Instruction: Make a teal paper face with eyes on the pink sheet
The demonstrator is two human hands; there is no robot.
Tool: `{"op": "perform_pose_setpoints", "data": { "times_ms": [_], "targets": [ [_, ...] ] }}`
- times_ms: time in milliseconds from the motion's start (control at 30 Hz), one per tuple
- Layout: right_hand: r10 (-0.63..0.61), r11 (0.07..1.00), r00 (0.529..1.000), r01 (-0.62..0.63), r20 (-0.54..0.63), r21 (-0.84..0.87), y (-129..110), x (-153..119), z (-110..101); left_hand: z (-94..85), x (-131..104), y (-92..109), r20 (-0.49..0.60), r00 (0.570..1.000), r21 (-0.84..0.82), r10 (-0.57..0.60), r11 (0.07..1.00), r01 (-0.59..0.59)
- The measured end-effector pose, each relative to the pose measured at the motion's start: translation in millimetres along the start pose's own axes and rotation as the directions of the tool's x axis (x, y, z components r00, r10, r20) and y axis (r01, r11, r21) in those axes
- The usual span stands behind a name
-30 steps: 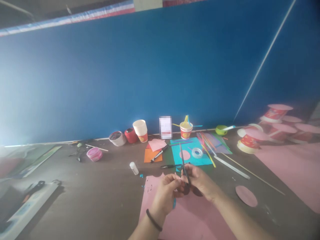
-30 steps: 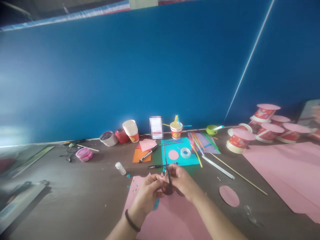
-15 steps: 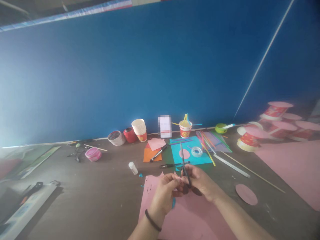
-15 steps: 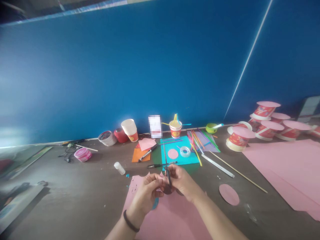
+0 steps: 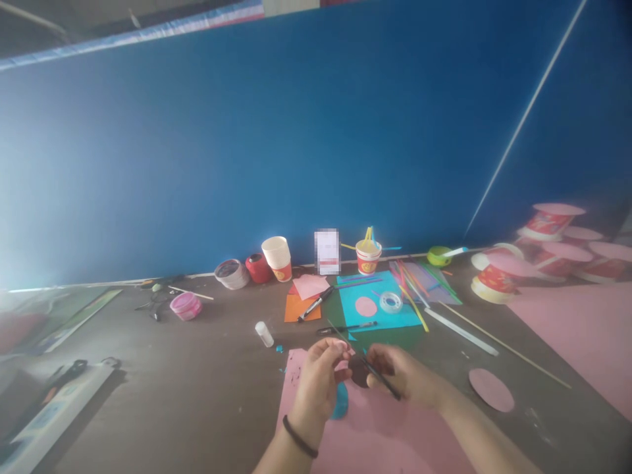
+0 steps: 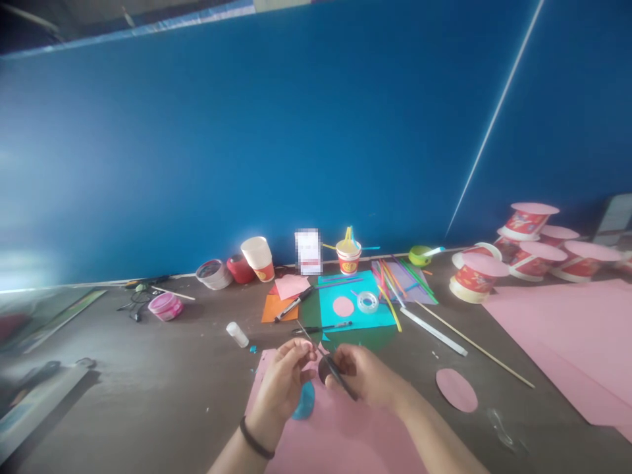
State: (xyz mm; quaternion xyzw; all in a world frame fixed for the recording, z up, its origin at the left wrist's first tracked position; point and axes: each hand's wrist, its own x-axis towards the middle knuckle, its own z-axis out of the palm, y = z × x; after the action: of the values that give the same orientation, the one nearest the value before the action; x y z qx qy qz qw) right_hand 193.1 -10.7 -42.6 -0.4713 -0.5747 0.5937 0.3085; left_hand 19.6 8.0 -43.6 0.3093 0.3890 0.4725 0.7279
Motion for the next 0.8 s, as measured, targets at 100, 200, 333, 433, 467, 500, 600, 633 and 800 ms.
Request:
{"op": "perform_pose_setpoints", "data": {
  "times_ms": [100, 200, 333, 433, 467, 500, 600, 633, 800],
  "targets": [
    [0.006, 0.999, 1.000, -0.007, 0.024, 0.042, 1.6, 1.0, 3.6, -0.9, 0.4, -0.3, -0.023, 1.000, -0.033, 0.005, 0.999, -0.006],
    [-0.008, 0.995, 0.999, 0.003, 0.051, 0.102, 3.7, 0.5, 3.9, -0.9, 1.0, -1.3, -0.029, 1.000, -0.040, 0.011, 0.999, -0.013],
    [-0.028, 0.992, 0.998, 0.020, 0.059, 0.122, 5.8, 0.4, 3.8, -1.6, 2.4, -3.5, -0.048, 0.999, -0.051, 0.001, 0.999, -0.003],
    [-0.028, 0.993, 0.997, 0.020, 0.069, 0.115, 6.3, 1.1, 4.4, -2.5, 2.7, -5.0, -0.046, 0.999, -0.052, -0.022, 0.998, 0.020],
    [-0.021, 0.994, 0.997, 0.014, 0.069, 0.112, 6.4, 1.4, 4.6, -2.5, 2.6, -5.3, -0.043, 0.999, -0.054, -0.029, 0.998, 0.026],
    [-0.014, 0.994, 0.997, 0.006, 0.071, 0.110, 6.5, 1.6, 4.7, -2.5, 2.5, -5.4, -0.039, 0.999, -0.056, -0.034, 0.998, 0.031],
    [-0.013, 0.993, 0.997, 0.003, 0.080, 0.119, 6.7, 1.4, 5.0, -1.7, 2.2, -5.1, -0.036, 0.998, -0.061, -0.043, 0.997, 0.040],
    [-0.017, 0.992, 0.996, 0.007, 0.082, 0.123, 6.7, 1.2, 5.1, -1.5, 2.2, -5.0, -0.039, 0.998, -0.061, -0.045, 0.997, 0.043],
    [-0.013, 0.994, 0.998, 0.007, 0.059, 0.110, 6.4, -0.1, 5.3, -2.0, 3.2, -5.9, -0.042, 0.998, -0.077, -0.045, 0.996, 0.042]
  ]
}}
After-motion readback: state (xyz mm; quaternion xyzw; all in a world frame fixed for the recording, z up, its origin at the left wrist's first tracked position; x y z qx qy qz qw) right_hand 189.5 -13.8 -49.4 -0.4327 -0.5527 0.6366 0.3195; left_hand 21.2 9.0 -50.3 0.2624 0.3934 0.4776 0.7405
